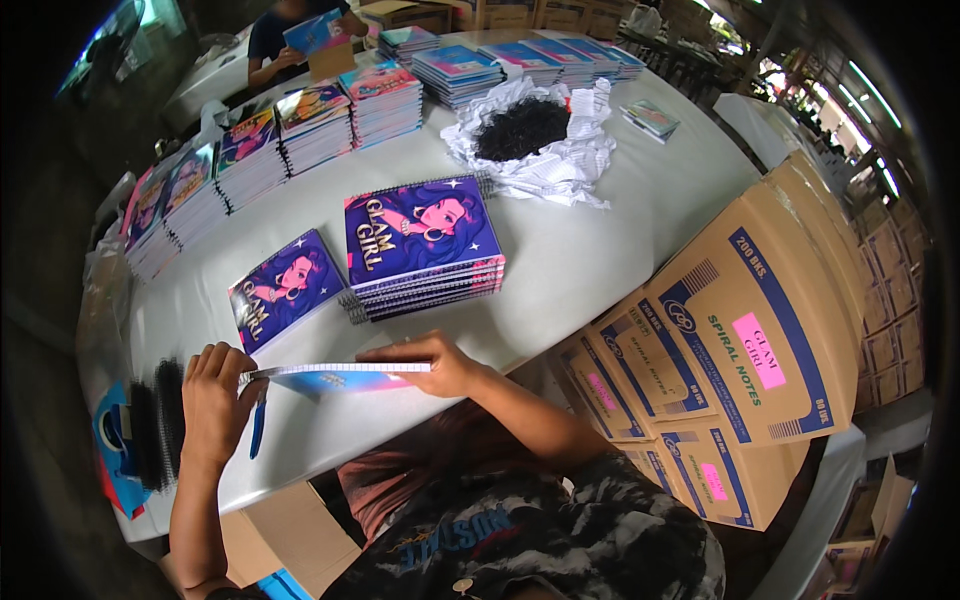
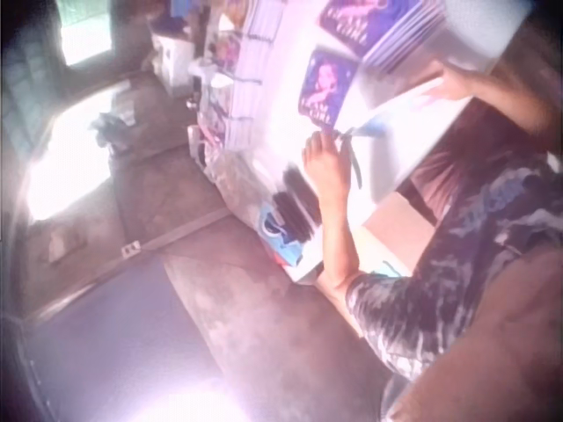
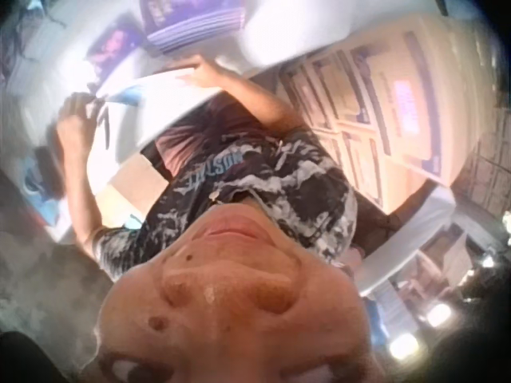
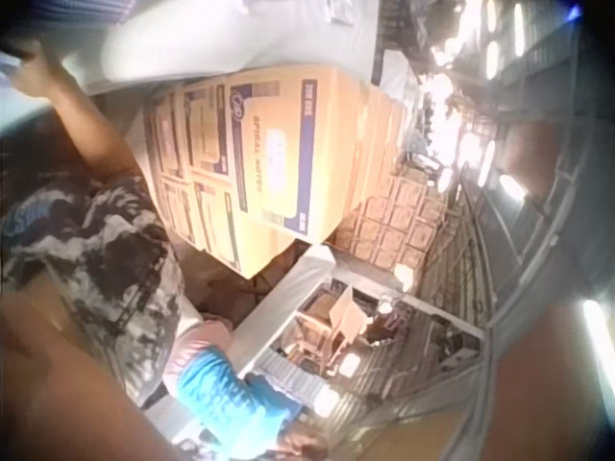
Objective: The person assembles spiral-bound notebooks by inserting metal coils into the punched holes of stacked pages, then uses pliers to trim the excess coil ends. The person repeatedly handles notebooks and coils, stacking completed units on the table.
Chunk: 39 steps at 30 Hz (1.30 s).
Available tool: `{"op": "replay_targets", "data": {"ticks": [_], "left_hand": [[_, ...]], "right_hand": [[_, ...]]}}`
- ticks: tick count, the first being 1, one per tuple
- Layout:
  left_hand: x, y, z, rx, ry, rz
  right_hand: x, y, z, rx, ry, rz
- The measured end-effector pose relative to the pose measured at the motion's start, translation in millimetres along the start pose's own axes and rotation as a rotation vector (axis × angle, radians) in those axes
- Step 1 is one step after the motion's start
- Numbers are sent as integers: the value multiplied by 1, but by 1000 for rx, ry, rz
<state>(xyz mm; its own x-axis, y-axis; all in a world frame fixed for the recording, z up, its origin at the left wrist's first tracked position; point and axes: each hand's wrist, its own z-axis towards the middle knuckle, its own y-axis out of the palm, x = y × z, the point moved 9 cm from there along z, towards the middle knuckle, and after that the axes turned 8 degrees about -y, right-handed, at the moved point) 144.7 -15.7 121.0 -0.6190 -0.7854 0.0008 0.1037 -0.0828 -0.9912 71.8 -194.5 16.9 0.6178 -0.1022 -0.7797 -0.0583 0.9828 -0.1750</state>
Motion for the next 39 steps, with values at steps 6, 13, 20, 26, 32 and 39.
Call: {"op": "replay_targets", "data": {"ticks": [6, 13, 20, 26, 32, 39], "left_hand": [[2, 7, -4, -17, 104, -74], [-7, 126, -76, 479, 130, 21], [-44, 74, -63, 940, -84, -230], [-51, 90, -72, 1264, 129, -58], [36, 100, -101, 809, 374, 19], [31, 113, -81, 601, 277, -162]], "right_hand": [[-5, 3, -8, 12, -63, -60], [-21, 20, -13, 75, -134, -118], [-40, 43, -13, 41, -311, -237], [-46, 40, -9, 31, -346, -272], [-37, 30, -13, 87, -316, -323], [-40, 35, -12, 75, -319, -250]]}}
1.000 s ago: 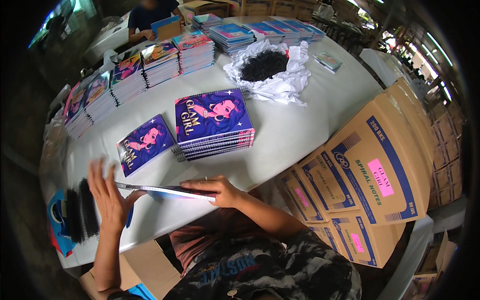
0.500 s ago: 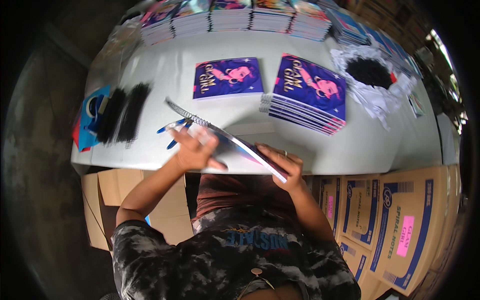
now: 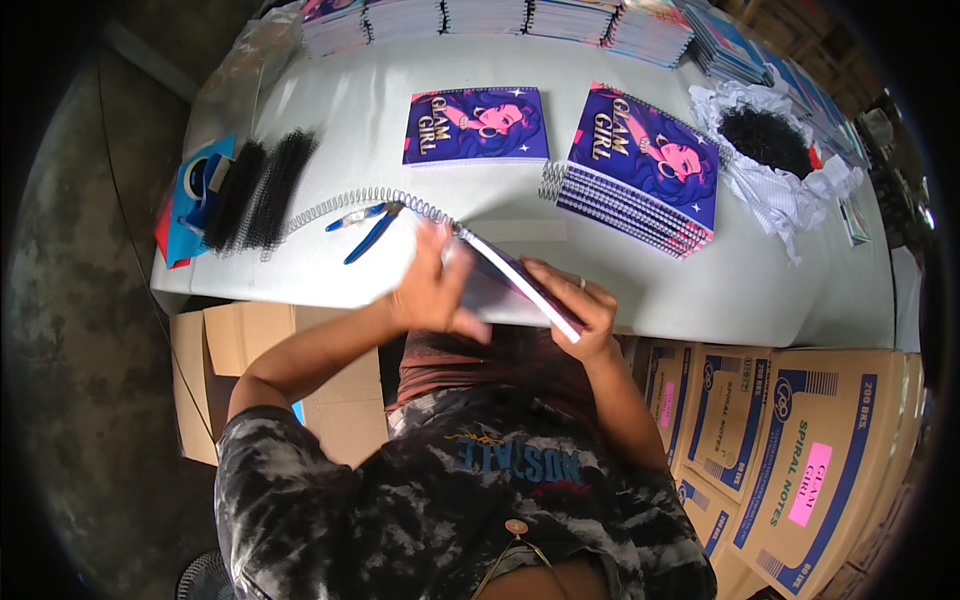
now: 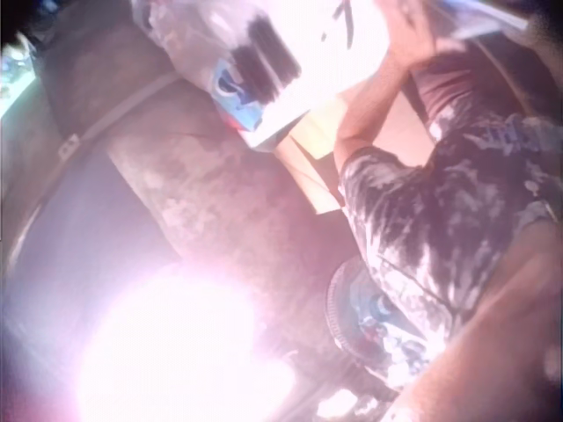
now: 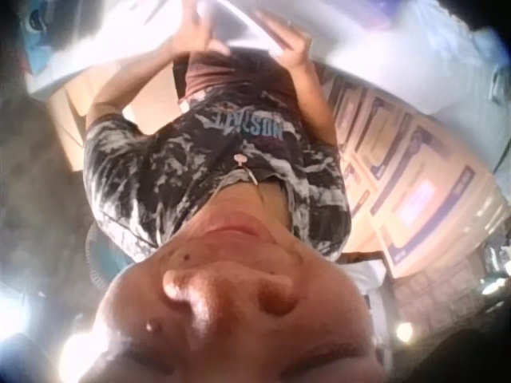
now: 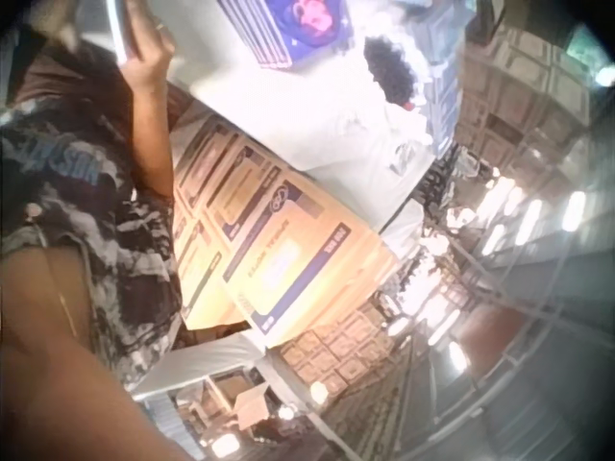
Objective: The person assembles spiral-bound notebooks by inserting metal coils into the punched holes of stacked pages, then uses pliers to trim the excess coil ends. The person repeatedly handles notebooks and coils, stacking completed units on the table.
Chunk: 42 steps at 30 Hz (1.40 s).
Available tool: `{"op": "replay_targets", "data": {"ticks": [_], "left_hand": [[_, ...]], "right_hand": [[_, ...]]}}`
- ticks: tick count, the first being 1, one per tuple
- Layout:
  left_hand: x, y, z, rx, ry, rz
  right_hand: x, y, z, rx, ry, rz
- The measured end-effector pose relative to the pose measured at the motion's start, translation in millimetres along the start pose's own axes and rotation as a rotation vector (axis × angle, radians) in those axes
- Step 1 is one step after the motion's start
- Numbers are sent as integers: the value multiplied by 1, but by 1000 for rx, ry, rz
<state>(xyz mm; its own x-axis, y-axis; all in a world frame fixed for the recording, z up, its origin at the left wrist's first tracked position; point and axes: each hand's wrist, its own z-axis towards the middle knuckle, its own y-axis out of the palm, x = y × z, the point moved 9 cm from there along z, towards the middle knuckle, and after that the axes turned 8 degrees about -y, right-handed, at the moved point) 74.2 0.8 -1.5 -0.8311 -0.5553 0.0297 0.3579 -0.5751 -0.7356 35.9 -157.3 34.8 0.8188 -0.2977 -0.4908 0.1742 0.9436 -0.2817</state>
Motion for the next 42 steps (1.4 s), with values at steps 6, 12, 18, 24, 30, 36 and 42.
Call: {"op": "replay_targets", "data": {"ticks": [6, 12, 18, 24, 30, 36, 42], "left_hand": [[-32, -13, 9, 207, -177, 28], [39, -32, 9, 291, 321, 8], [38, -1, -15, 186, 205, -66], [30, -16, 32, 133, -42, -142], [32, 14, -5, -168, 56, -59], [63, 5, -2, 172, 268, -148], [39, -2, 42, 175, 4, -149]], "right_hand": [[-5, 12, 5, -56, -12, 48], [7, 14, 6, -49, 16, 29], [6, 16, 8, -25, 0, -8], [-3, 31, 15, -42, -45, -17], [6, 35, 9, -68, 95, 28], [23, 29, 9, 24, 195, 189], [17, 42, 11, -36, 161, 108]]}}
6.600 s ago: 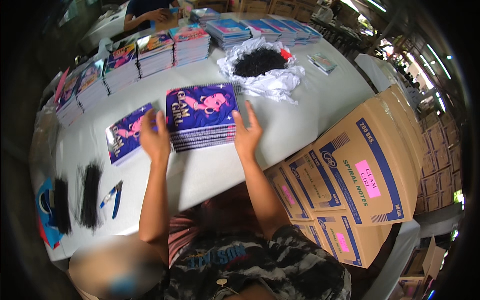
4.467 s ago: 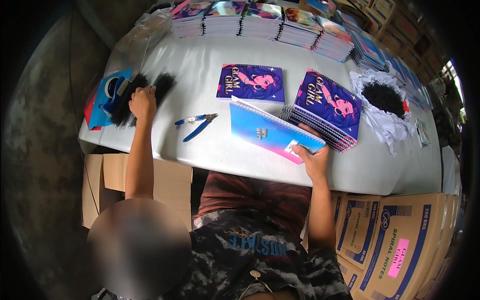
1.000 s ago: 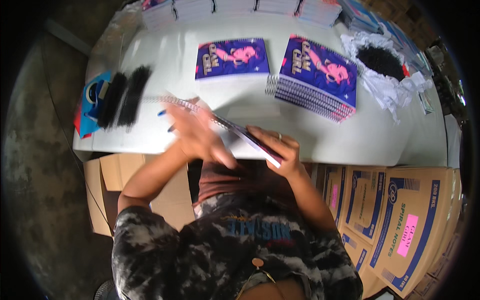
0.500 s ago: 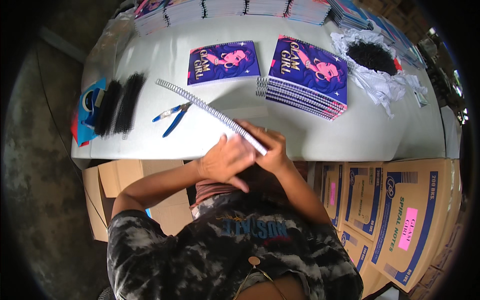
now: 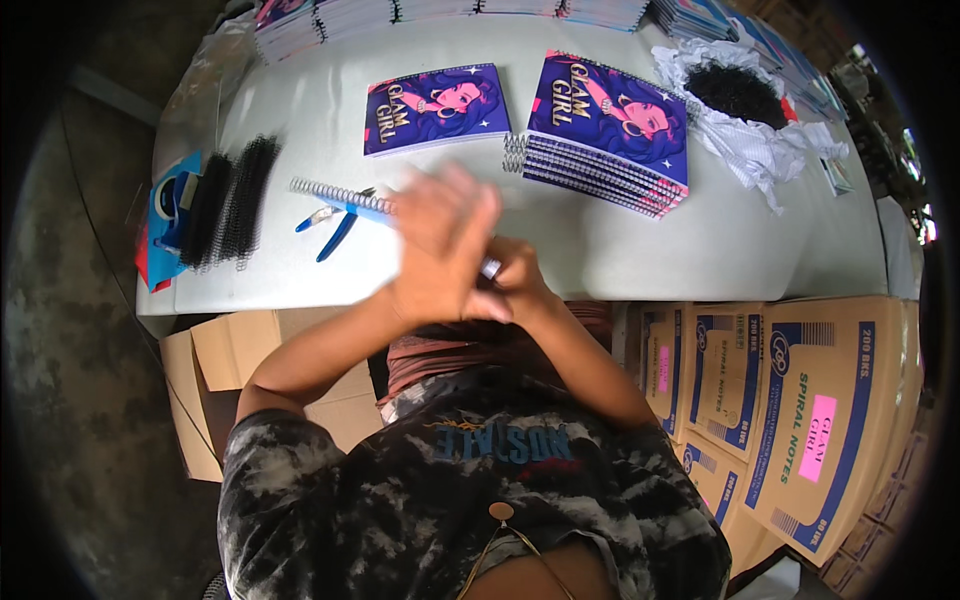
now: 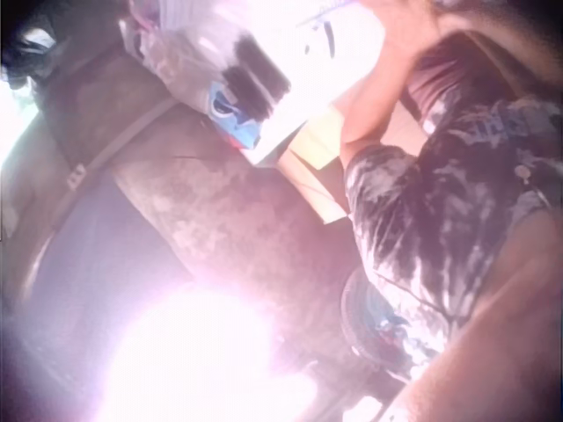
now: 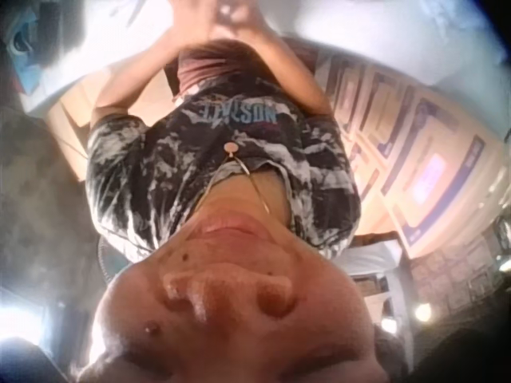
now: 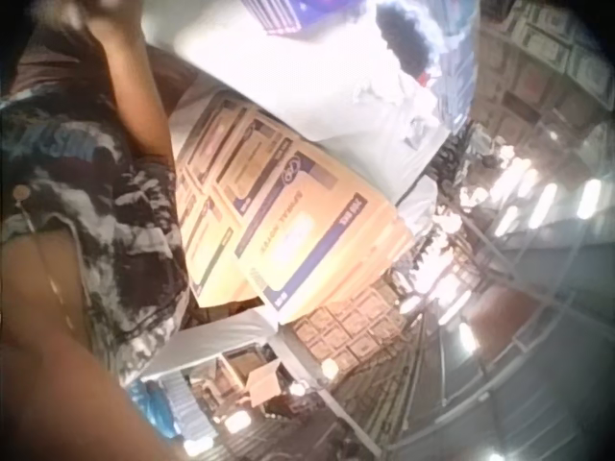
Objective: The person assembles spiral-bound notebooks by inserting metal coils into the punched holes of stacked pages, then uses pliers to trim the excess coil ends. The person repeatedly handles notebooks and coils, stacking completed units on the table.
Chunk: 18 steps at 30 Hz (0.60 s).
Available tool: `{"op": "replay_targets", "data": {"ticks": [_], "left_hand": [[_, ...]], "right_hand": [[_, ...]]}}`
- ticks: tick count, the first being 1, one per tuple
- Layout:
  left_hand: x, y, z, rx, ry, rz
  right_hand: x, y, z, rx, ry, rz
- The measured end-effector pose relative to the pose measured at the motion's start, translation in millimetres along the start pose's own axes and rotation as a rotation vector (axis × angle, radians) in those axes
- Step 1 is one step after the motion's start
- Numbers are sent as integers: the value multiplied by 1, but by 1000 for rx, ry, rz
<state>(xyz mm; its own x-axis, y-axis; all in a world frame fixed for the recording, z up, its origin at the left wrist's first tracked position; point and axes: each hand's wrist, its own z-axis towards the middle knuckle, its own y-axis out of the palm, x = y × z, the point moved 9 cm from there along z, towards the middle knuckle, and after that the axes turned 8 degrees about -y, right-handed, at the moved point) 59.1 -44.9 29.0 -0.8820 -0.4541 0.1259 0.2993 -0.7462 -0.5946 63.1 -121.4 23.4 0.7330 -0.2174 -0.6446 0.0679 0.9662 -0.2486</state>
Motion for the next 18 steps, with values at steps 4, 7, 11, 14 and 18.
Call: {"op": "replay_targets", "data": {"ticks": [4, 7, 11, 14, 18], "left_hand": [[19, -14, -9, -90, -163, -101], [27, -57, 47, -152, -410, -275], [-14, -126, 51, 113, -811, -285], [-59, -94, 41, 33, -1068, -646], [-85, -48, 25, -126, -1160, -1042]], "right_hand": [[-7, -2, 16, 11, -74, 238], [-42, 12, 36, -6, -300, 402], [-96, -17, 81, -197, -331, -227], [-38, -17, 91, -163, 193, 7], [10, -13, 68, -77, 445, 307]]}}
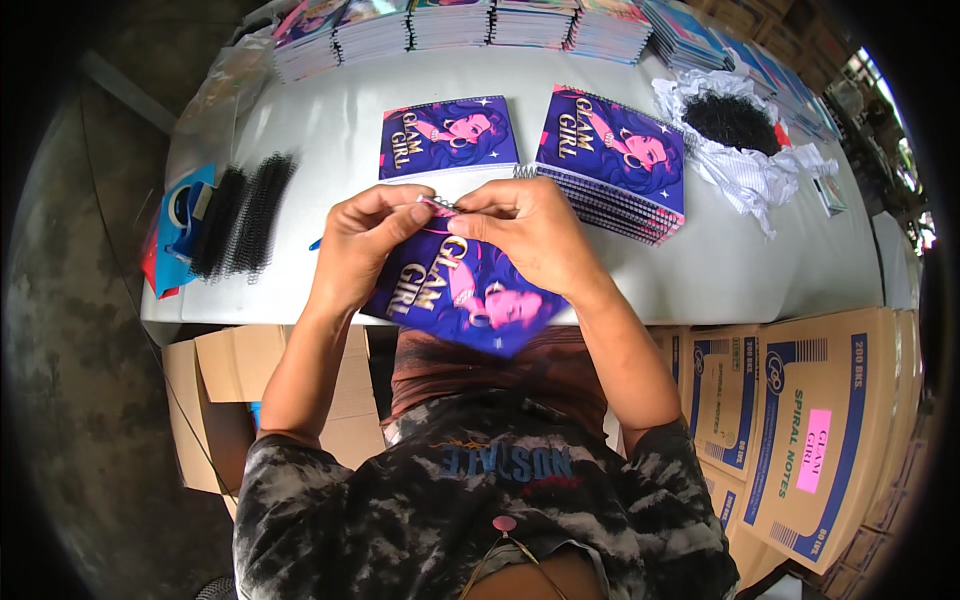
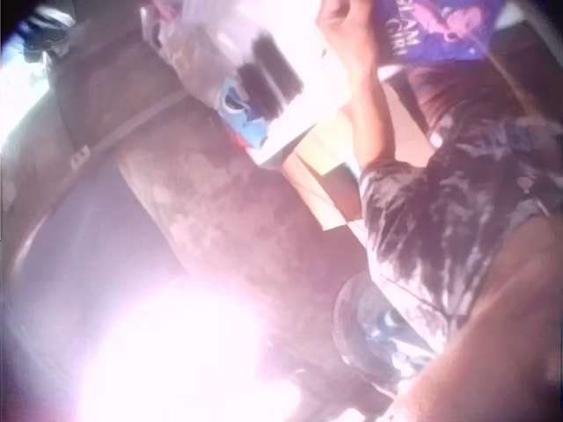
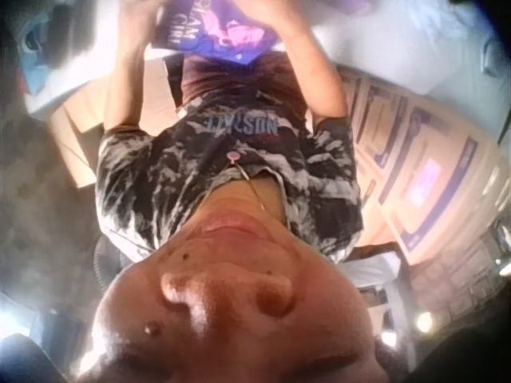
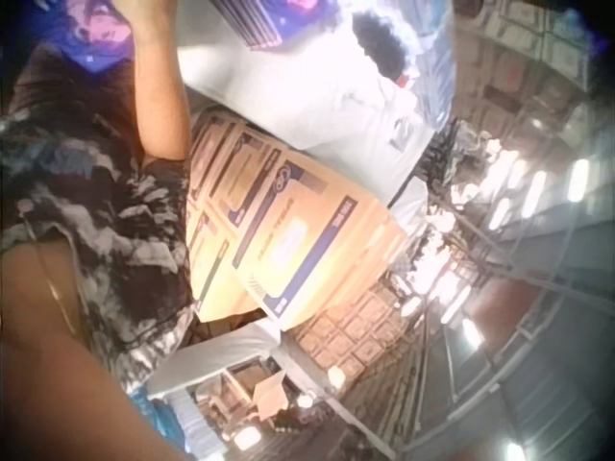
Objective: The person assembles spiral-bound notebooks by inserting metal coils into the punched holes of stacked pages, then uses pliers to trim the excess coil ends. The person repeatedly handles notebooks and coils, stacking completed units on the table.
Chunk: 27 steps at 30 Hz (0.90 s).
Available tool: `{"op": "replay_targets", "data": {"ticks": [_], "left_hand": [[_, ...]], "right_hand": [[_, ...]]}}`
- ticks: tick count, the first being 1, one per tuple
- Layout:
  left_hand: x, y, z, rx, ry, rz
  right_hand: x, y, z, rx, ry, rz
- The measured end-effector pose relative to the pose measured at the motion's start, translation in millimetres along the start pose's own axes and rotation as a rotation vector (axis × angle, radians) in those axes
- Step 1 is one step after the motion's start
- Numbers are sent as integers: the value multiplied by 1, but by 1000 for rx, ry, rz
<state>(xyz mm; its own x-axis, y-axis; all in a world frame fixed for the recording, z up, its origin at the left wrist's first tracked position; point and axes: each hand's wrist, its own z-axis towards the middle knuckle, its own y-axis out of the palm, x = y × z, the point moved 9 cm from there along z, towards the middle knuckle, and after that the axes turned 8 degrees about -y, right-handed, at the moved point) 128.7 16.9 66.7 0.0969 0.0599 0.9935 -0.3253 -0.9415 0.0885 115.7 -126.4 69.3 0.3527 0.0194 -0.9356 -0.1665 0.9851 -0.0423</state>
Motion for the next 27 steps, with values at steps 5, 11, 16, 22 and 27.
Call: {"op": "replay_targets", "data": {"ticks": [5, 11, 16, 22, 27], "left_hand": [[0, 16, 17, -244, -69, 53], [34, 36, 24, -188, 149, 377], [49, 44, 53, 258, 378, 129], [11, 105, 107, 429, 453, 673], [-73, 98, 118, 386, 226, 316]], "right_hand": [[3, -8, -8, 148, -2, -118], [-29, -28, -25, 384, -235, -285], [-50, -135, -47, 954, -576, 371], [8, -207, -106, 1277, -143, -964], [68, -224, -108, 1062, -374, -341]]}}
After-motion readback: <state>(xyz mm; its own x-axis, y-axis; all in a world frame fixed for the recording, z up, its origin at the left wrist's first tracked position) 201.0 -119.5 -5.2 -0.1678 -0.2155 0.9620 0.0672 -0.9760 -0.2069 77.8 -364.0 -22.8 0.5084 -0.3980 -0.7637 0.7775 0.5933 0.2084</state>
